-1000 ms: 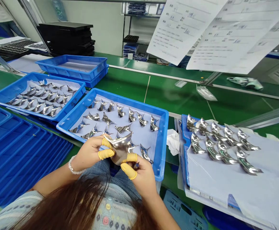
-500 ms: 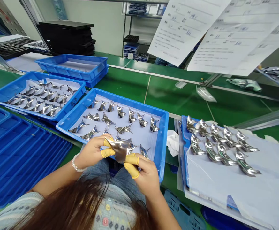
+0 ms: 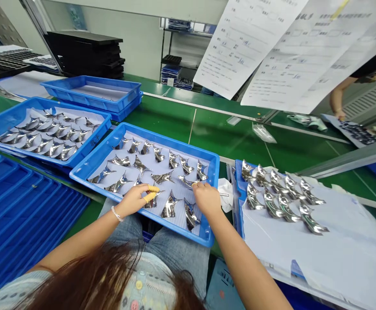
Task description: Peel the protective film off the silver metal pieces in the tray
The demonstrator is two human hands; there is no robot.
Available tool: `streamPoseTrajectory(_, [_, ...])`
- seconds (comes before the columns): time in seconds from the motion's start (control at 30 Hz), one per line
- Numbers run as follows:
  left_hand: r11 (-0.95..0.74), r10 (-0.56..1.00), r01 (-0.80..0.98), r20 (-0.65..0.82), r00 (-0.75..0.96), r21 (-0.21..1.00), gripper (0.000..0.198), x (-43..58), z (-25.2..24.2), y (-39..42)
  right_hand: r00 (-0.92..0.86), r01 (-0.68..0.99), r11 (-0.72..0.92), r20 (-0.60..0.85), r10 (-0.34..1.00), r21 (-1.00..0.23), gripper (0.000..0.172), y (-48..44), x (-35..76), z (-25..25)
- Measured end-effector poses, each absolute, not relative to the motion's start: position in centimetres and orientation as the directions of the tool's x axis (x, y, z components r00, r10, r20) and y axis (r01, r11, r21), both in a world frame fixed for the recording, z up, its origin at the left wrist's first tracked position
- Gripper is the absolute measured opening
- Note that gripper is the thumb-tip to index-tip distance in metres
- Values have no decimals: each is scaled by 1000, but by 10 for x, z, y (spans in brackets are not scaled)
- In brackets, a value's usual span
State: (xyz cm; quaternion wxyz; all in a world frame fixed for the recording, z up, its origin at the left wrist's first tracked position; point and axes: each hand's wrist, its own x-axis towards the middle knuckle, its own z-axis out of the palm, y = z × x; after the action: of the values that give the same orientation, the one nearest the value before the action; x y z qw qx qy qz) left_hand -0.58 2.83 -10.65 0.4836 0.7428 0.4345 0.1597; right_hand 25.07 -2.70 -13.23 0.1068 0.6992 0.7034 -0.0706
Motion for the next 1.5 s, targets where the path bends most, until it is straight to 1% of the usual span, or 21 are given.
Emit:
streamPoseTrajectory(0.17, [-95, 813, 489, -216, 541, 867, 25, -7, -108, 31, -40, 997, 61, -332, 942, 52, 25, -28, 247, -141])
streamPoseTrajectory(0.37, [60, 825, 466, -307, 475, 883, 26, -7, -115, 36, 4, 1000, -1, -375, 927, 9, 24, -16, 241, -137])
streamPoseTrajectory(0.47, [161, 842, 391, -333, 425, 906, 25, -6, -113, 36, -14, 997, -14, -352, 936, -77, 21, -1, 228, -132])
streamPoseTrajectory(0.6, [294, 898, 191, -339, 282, 937, 23, -7, -111, 37, -96, 972, 20, -316, 944, -235, 23, 28, 192, -130])
streamPoseTrajectory(0.7, [308, 926, 109, -324, 193, 945, 23, -10, -114, 39, -149, 943, 44, -301, 942, -329, 29, 50, 163, -135])
streamPoseTrajectory(0.77, [315, 935, 70, -323, 149, 946, 25, -13, -116, 41, -168, 927, 49, -296, 940, -372, 33, 61, 149, -140])
streamPoseTrajectory(0.83, [319, 939, 39, -322, 124, 947, 25, -15, -118, 42, -178, 914, 45, -297, 938, -404, 33, 68, 139, -146])
streamPoseTrajectory(0.97, [325, 940, 6, -323, 112, 946, 25, -15, -120, 41, -158, 893, -3, -320, 934, -451, 25, 72, 133, -157])
streamPoseTrajectory(1.1, [331, 938, -8, -328, 113, 943, 26, -13, -118, 40, -75, 858, -96, -308, 948, -505, 13, 70, 145, -154])
streamPoseTrajectory(1.17, [333, 937, -9, -330, 119, 943, 25, -12, -116, 38, -23, 818, -135, -266, 964, -559, 8, 65, 157, -144])
streamPoseTrajectory(1.27, [327, 937, -9, -323, 134, 945, 24, -11, -114, 37, 48, 718, -148, -164, 985, -680, 10, 51, 178, -122])
streamPoseTrajectory(1.33, [326, 921, 35, -326, 211, 945, 23, -11, -112, 35, 97, 644, -132, -91, 991, -753, 15, 34, 190, -108])
streamPoseTrajectory(1.4, [334, 867, 106, -350, 355, 936, 25, -9, -108, 33, 156, 554, -110, -27, 987, -826, 23, 12, 195, -98])
streamPoseTrajectory(1.43, [335, 829, 136, -360, 428, 932, 29, -7, -105, 31, 194, 480, -97, -3, 981, -872, 25, 1, 196, -96])
streamPoseTrajectory(1.5, [319, 779, 132, -339, 527, 938, 38, -3, -95, 26, 282, 217, -58, 6, 960, -974, 25, -22, 191, -95])
